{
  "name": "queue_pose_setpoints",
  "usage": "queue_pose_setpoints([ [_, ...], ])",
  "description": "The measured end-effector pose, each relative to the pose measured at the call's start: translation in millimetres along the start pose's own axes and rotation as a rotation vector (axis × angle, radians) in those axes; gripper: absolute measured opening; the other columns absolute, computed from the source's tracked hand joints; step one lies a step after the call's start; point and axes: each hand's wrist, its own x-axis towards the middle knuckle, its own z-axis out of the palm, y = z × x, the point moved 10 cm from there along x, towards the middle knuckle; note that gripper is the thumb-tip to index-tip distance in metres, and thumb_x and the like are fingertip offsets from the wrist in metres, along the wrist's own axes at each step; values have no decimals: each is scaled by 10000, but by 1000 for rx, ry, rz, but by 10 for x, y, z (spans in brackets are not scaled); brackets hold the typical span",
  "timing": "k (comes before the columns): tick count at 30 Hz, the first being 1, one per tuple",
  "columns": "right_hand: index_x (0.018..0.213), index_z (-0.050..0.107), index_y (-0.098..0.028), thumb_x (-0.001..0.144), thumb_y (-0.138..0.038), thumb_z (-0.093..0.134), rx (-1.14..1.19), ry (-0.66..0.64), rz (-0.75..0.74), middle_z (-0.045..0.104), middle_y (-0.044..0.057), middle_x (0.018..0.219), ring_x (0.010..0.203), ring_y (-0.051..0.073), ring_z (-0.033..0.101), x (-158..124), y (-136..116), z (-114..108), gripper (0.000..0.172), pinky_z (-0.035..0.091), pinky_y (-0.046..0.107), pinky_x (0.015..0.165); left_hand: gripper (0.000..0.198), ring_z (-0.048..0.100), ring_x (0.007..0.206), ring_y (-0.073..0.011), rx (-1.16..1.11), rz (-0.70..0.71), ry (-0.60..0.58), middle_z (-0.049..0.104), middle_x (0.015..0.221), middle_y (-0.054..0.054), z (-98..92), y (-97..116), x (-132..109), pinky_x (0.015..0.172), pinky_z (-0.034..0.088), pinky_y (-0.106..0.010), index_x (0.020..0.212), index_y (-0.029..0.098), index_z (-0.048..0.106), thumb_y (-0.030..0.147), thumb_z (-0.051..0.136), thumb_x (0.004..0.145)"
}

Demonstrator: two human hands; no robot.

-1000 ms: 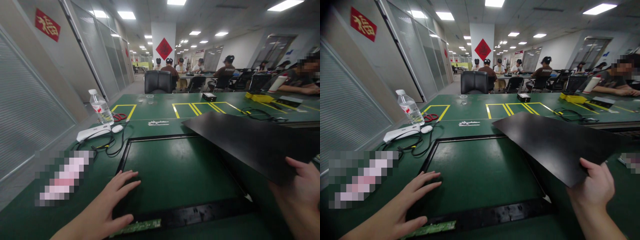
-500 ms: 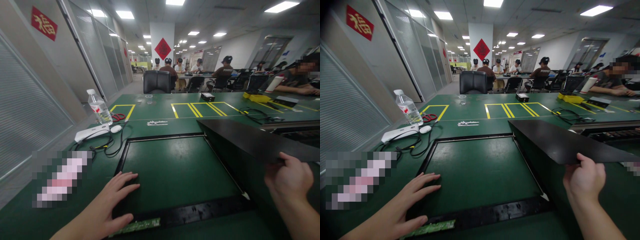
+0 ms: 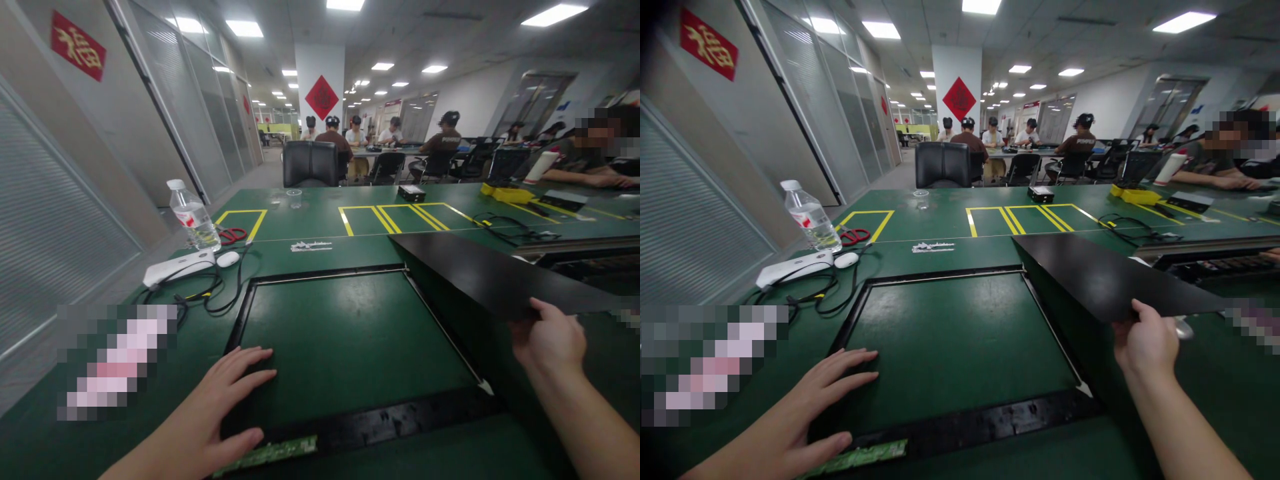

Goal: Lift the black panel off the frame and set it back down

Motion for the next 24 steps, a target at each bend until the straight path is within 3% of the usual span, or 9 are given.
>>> queue_pose_setpoints([
  [7, 782, 456, -224, 684, -75, 644, 90, 109, 155, 562, -55, 805, 643, 87, 591, -21, 124, -82, 259, 508, 198, 554, 525, 448, 1351, -350, -9, 0, -1, 534, 1481, -70, 31, -4, -14, 1126, 304, -574, 1338, 359, 574, 447, 646, 826],
  [15, 807, 473, -217, 700, -34, 637, 124, 106, 206, 588, -49, 796, 628, 85, 604, -68, 178, -46, 269, 519, 184, 569, 519, 445, 1352, -346, -4, 17, -5, 525, 1486, -76, 35, 11, -14, 1127, 309, -566, 1345, 349, 564, 445, 634, 840],
  [24, 759, 499, -208, 673, 26, 585, 191, 124, 196, 601, -62, 723, 544, 89, 601, -40, 196, -30, 264, 509, 158, 449, 518, 421, 1371, -337, 18, 6, -40, 503, 1504, -51, 52, 9, -15, 1121, 312, -581, 1361, 381, 532, 446, 617, 854],
])
